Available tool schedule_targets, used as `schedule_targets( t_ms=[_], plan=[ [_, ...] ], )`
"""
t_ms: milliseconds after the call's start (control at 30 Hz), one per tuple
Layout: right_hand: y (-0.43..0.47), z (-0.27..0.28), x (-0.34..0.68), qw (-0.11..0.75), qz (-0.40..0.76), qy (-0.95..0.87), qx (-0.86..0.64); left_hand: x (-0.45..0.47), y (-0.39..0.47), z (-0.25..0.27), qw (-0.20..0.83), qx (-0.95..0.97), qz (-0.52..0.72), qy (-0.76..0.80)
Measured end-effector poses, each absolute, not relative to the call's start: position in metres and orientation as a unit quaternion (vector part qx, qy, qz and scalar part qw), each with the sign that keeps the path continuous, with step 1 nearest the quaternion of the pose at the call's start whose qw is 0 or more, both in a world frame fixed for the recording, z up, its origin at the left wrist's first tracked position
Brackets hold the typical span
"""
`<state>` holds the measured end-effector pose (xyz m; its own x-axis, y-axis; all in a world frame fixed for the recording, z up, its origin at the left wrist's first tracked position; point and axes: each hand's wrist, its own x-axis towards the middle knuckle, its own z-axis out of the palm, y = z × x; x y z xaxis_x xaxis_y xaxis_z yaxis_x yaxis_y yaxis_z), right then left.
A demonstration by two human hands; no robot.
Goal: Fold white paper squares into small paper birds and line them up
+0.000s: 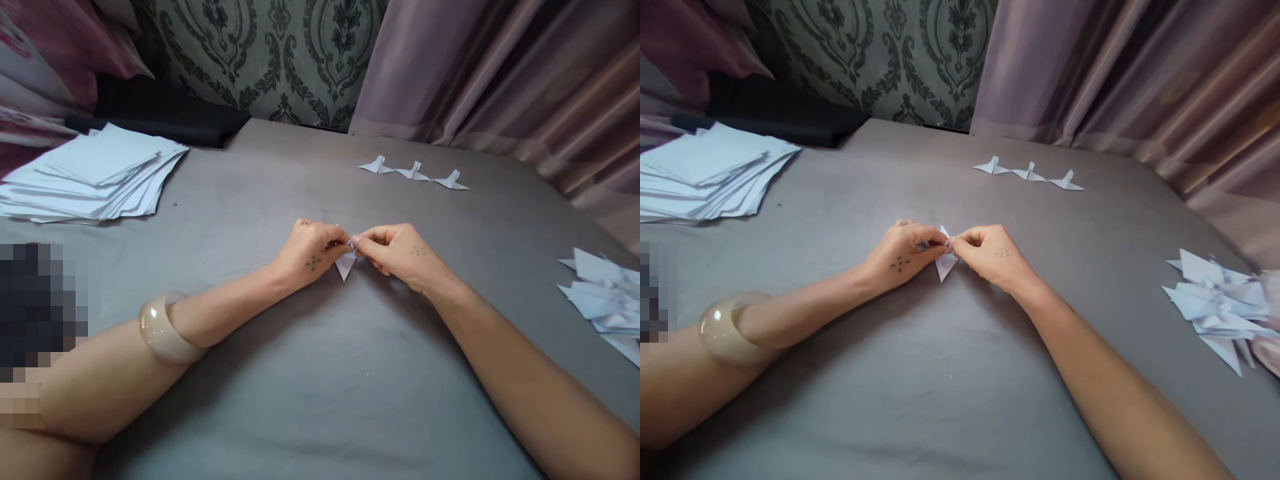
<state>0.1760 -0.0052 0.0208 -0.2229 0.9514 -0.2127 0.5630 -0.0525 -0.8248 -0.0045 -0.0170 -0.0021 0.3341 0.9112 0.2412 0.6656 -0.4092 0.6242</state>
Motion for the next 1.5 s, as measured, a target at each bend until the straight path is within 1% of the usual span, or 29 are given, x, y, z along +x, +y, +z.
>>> schedule_targets(
  t_ms=[233,567,767,933,1067,1233,1333,1500],
  plan=[
    [-0.005,0.021,0.176,0.224,0.442,-0.641,-0.586,-0.005,-0.016,-0.004,0.221,0.790,0.292,0.492],
    [-0.003,0.012,0.171,0.254,0.538,-0.554,-0.582,-0.006,-0.014,-0.008,0.211,0.788,0.311,0.488],
    [-0.002,0.013,0.174,0.257,0.539,-0.550,-0.584,-0.006,-0.015,-0.007,0.215,0.785,0.311,0.490],
    [-0.001,0.015,0.175,0.248,0.529,-0.559,-0.589,-0.005,-0.015,-0.005,0.251,0.775,0.332,0.475],
    [0.000,0.016,0.178,0.249,0.526,-0.563,-0.587,-0.005,-0.015,-0.006,0.255,0.774,0.342,0.468],
    [0.002,0.018,0.180,0.238,0.560,-0.549,-0.573,-0.005,-0.014,-0.007,0.265,0.775,0.339,0.463],
    [0.002,0.020,0.180,0.237,0.581,-0.534,-0.567,-0.005,-0.014,-0.008,0.249,0.781,0.341,0.461],
    [0.002,0.019,0.179,0.245,0.579,-0.524,-0.575,-0.003,-0.016,-0.005,0.217,0.783,0.336,0.476]
  ],
)
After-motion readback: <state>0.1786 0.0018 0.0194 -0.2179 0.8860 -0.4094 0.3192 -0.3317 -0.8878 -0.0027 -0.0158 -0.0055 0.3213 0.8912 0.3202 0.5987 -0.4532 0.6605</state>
